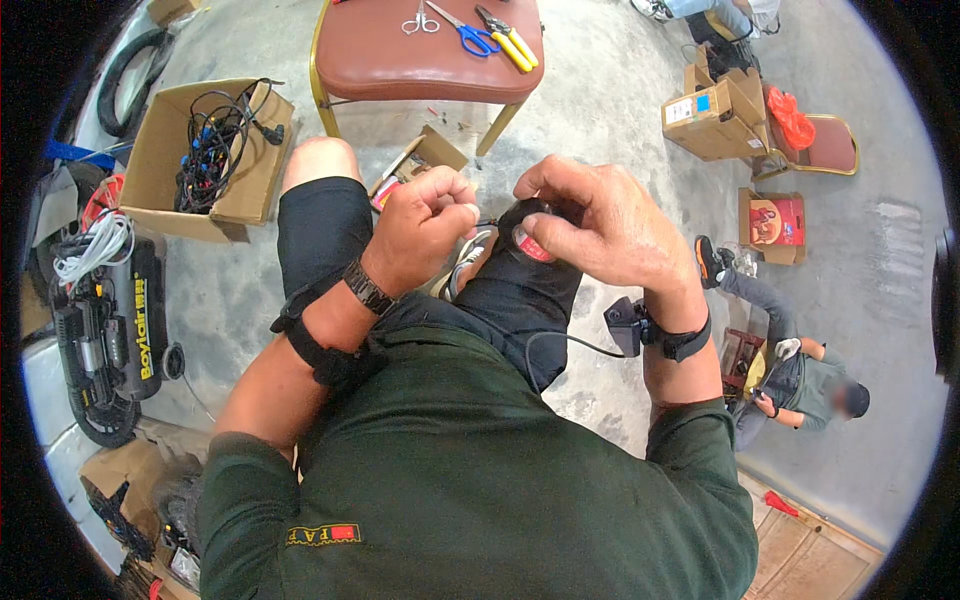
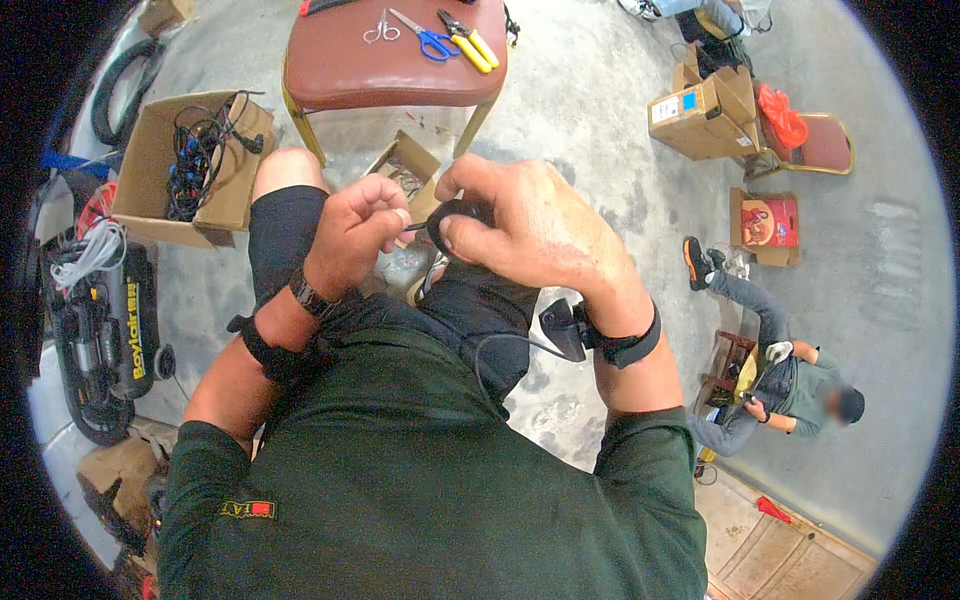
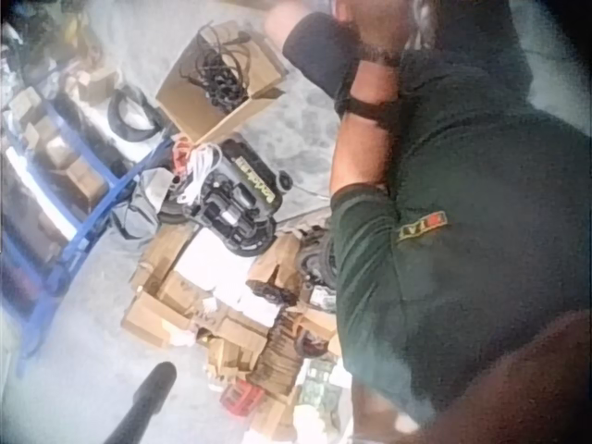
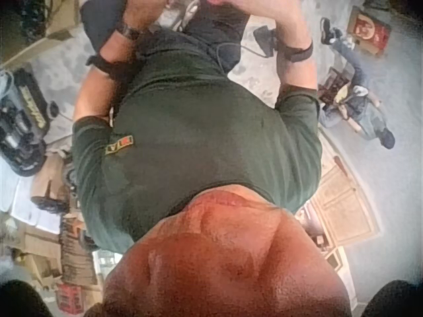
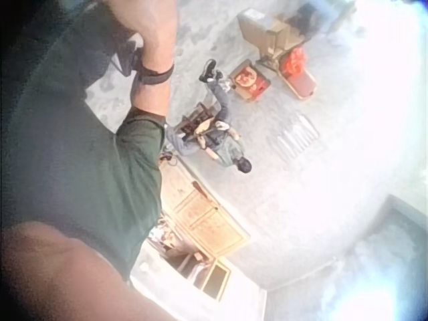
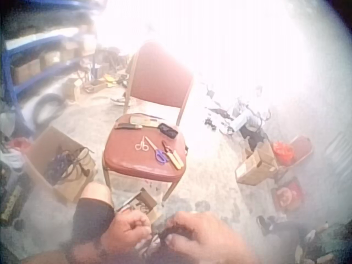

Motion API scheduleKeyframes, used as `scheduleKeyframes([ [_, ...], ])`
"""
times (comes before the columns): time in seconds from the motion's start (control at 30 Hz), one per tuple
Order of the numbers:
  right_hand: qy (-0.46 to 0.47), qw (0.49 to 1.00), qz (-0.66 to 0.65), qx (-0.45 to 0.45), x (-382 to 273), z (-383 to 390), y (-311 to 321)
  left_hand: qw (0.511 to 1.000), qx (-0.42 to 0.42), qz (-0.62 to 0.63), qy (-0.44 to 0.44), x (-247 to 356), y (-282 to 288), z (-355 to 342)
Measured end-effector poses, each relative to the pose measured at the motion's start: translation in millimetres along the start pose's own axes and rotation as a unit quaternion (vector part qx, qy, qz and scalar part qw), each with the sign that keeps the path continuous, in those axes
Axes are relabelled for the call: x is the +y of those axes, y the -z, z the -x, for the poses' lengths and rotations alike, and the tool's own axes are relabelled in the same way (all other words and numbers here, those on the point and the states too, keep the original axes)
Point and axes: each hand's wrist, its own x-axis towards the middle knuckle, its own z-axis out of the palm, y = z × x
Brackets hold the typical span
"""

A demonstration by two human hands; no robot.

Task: Repairing or splicing electrical wires using electrical tape and wire strippers.

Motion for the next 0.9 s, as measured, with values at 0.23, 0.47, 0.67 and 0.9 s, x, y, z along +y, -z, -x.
scheduleKeyframes([
  [0.23,-0.004,0.999,0.048,-0.009,-2.1,-16.3,9.9,0.987,-0.039,-0.146,-0.044,3.1,-8.2,6.1],
  [0.47,-0.042,0.998,0.036,-0.03,-3.7,-33.3,8.2,0.987,-0.048,-0.154,-0.006,7.6,-7.7,10.4],
  [0.67,-0.029,0.995,0.089,-0.043,-3.7,-50.2,8.0,0.973,-0.038,-0.178,-0.143,4.0,-8.9,8.8],
  [0.9,0.005,0.999,0.023,-0.027,22.3,-72.7,-8.9,0.954,-0.006,-0.233,-0.19,7.3,-9.7,13.3],
])
